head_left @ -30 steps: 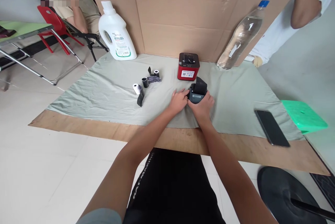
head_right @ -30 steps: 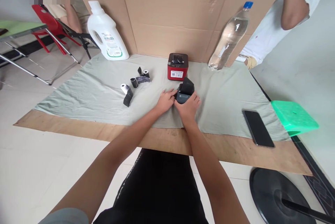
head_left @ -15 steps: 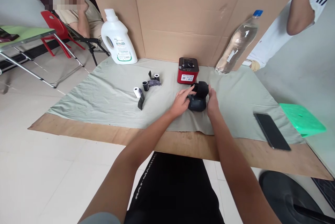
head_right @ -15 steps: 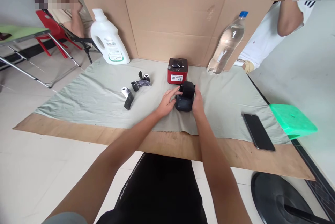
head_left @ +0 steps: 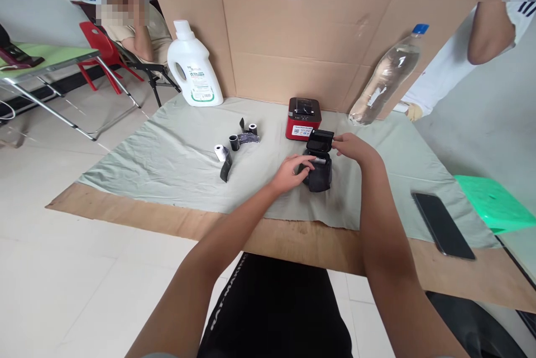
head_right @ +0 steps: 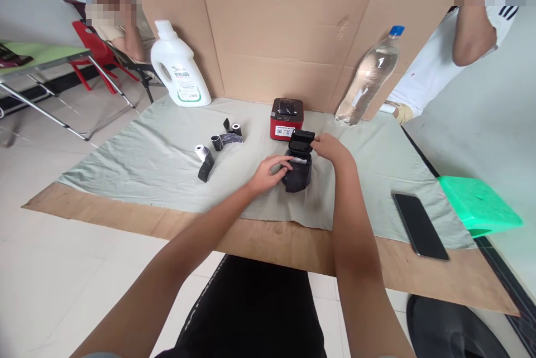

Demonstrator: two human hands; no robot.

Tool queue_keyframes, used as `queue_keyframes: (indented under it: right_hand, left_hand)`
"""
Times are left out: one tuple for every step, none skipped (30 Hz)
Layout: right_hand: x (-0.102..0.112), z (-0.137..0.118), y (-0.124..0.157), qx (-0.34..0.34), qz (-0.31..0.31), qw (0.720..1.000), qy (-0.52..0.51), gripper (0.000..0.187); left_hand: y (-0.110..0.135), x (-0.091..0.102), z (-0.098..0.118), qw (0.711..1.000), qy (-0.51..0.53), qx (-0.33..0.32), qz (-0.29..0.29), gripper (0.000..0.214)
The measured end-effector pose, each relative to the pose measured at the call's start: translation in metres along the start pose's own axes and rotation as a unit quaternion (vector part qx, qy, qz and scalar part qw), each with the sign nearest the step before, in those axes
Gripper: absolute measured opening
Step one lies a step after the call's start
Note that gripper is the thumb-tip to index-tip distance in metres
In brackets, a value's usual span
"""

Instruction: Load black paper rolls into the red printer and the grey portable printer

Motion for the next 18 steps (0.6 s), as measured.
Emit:
queue_keyframes:
  right_hand:
    - [0.000, -0.002, 0.000, -0.001, -0.003, 0.999, 0.043, 0.028]
    - [0.000, -0.003, -0.001, 0.009, -0.003, 0.997, 0.077, 0.028]
    - [-0.001, -0.004, -0.001, 0.028, -0.003, 0.995, 0.099, 0.028]
    - [-0.003, -0.005, -0.001, 0.051, -0.007, 0.993, 0.109, 0.030]
    - [-0.006, -0.005, -0.002, 0.073, -0.016, 0.991, 0.112, 0.031]
    - [-0.009, -0.005, -0.002, 0.085, -0.030, 0.990, 0.112, 0.033]
    - [-0.013, -0.004, -0.003, 0.089, -0.047, 0.988, 0.115, 0.033]
    - [-0.017, -0.002, -0.004, 0.087, -0.065, 0.987, 0.121, 0.031]
    - [-0.021, -0.001, -0.005, 0.084, -0.079, 0.985, 0.130, 0.028]
    - [-0.026, 0.001, -0.007, 0.081, -0.088, 0.983, 0.142, 0.024]
    - [-0.030, 0.003, -0.008, 0.081, -0.092, 0.980, 0.156, 0.021]
    - [-0.034, 0.004, -0.009, 0.082, -0.092, 0.978, 0.169, 0.019]
    - [-0.037, 0.005, -0.010, 0.084, -0.088, 0.976, 0.181, 0.019]
    - [-0.039, 0.005, -0.011, 0.083, -0.082, 0.975, 0.190, 0.021]
    - [-0.040, 0.004, -0.012, 0.080, -0.077, 0.974, 0.197, 0.023]
    - [-0.041, 0.004, -0.013, 0.075, -0.077, 0.974, 0.201, 0.024]
    - [-0.041, 0.003, -0.013, 0.071, -0.079, 0.974, 0.202, 0.024]
    - [-0.040, 0.002, -0.013, 0.069, -0.078, 0.974, 0.203, 0.024]
  left_hand:
    - [0.000, 0.000, -0.001, 1.000, 0.027, 0.004, 0.001, 0.037]
    - [0.000, 0.000, -0.002, 0.999, 0.053, 0.011, 0.001, 0.037]
    - [-0.001, 0.000, -0.003, 0.997, 0.073, 0.021, 0.001, 0.037]
    - [-0.002, 0.000, -0.004, 0.996, 0.085, 0.034, 0.003, 0.038]
    - [-0.003, 0.000, -0.006, 0.995, 0.089, 0.047, 0.007, 0.038]
    - [-0.004, 0.000, -0.007, 0.994, 0.089, 0.059, 0.012, 0.038]
    - [-0.004, 0.001, -0.008, 0.994, 0.087, 0.068, 0.018, 0.039]
    - [-0.005, 0.002, -0.009, 0.993, 0.088, 0.075, 0.025, 0.039]
    - [-0.006, 0.002, -0.010, 0.992, 0.091, 0.079, 0.031, 0.039]
    - [-0.007, 0.003, -0.010, 0.992, 0.096, 0.081, 0.036, 0.039]
    - [-0.008, 0.004, -0.011, 0.991, 0.101, 0.082, 0.041, 0.039]
    - [-0.008, 0.005, -0.012, 0.990, 0.108, 0.082, 0.046, 0.040]
    - [-0.009, 0.005, -0.013, 0.989, 0.115, 0.081, 0.051, 0.040]
    - [-0.009, 0.006, -0.013, 0.988, 0.122, 0.079, 0.055, 0.041]
    - [-0.010, 0.007, -0.014, 0.987, 0.129, 0.077, 0.058, 0.042]
    - [-0.010, 0.007, -0.015, 0.986, 0.136, 0.076, 0.062, 0.044]
    - [-0.010, 0.007, -0.016, 0.985, 0.141, 0.075, 0.064, 0.045]
    - [-0.010, 0.007, -0.017, 0.984, 0.146, 0.074, 0.067, 0.047]
Point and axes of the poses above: each hand's wrist, its own y-axis away from the middle knuckle, its own x-axis out of the back of the hand, z = x × y, the point moved 1 cm from there along -y, towards the middle knuckle, and after that the axes turned 13 degrees about x, right-handed, at the moved point
